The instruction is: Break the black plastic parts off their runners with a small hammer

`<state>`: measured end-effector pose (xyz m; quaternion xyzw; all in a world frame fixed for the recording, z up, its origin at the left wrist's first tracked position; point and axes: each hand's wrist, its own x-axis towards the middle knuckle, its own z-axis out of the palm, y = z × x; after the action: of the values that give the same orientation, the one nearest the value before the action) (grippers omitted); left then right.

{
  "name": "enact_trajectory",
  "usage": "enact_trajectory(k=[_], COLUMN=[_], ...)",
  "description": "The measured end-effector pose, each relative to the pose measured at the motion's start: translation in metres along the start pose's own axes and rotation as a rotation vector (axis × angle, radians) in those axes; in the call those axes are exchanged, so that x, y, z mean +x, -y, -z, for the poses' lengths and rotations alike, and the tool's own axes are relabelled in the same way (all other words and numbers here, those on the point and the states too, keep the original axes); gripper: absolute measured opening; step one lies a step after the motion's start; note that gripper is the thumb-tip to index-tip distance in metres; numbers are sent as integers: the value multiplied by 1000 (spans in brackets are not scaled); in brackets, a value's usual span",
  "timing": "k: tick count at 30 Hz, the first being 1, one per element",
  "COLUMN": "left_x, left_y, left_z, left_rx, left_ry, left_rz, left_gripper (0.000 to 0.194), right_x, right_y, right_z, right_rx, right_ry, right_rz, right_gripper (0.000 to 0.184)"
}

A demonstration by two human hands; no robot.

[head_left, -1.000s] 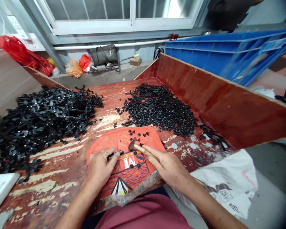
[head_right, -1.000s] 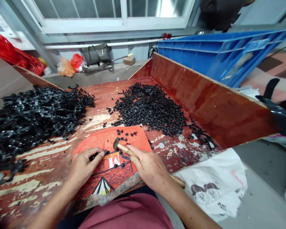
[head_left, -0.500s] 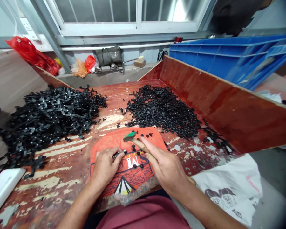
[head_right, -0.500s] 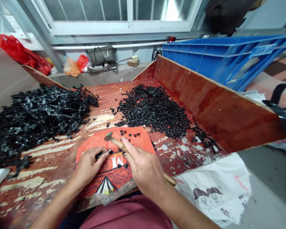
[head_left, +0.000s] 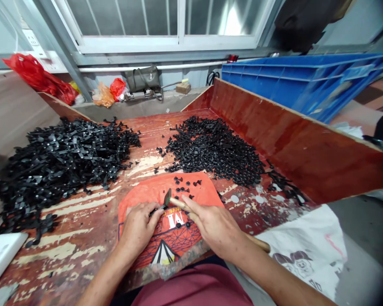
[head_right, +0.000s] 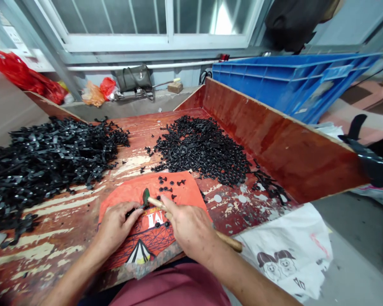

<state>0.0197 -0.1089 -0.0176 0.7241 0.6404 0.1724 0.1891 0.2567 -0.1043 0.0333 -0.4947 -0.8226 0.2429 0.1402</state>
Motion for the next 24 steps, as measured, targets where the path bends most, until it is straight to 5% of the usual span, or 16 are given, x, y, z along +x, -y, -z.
enact_trajectory(k=[6,12,24], left_x=[-1,-2,-1], left_y=[-3,4,-20], left_z=[7,9,12], left_rx=[-154,-273,-58], left_ry=[0,7,34], left_rz=[34,46,131], left_gripper=[34,36,34], right_x=[0,-1,0], right_y=[-1,-9,-15], right_z=[16,8,-4], right_rx=[176,286,241], right_ry=[-130,-89,-60], right_rz=[7,-25,-134], right_gripper=[53,54,35])
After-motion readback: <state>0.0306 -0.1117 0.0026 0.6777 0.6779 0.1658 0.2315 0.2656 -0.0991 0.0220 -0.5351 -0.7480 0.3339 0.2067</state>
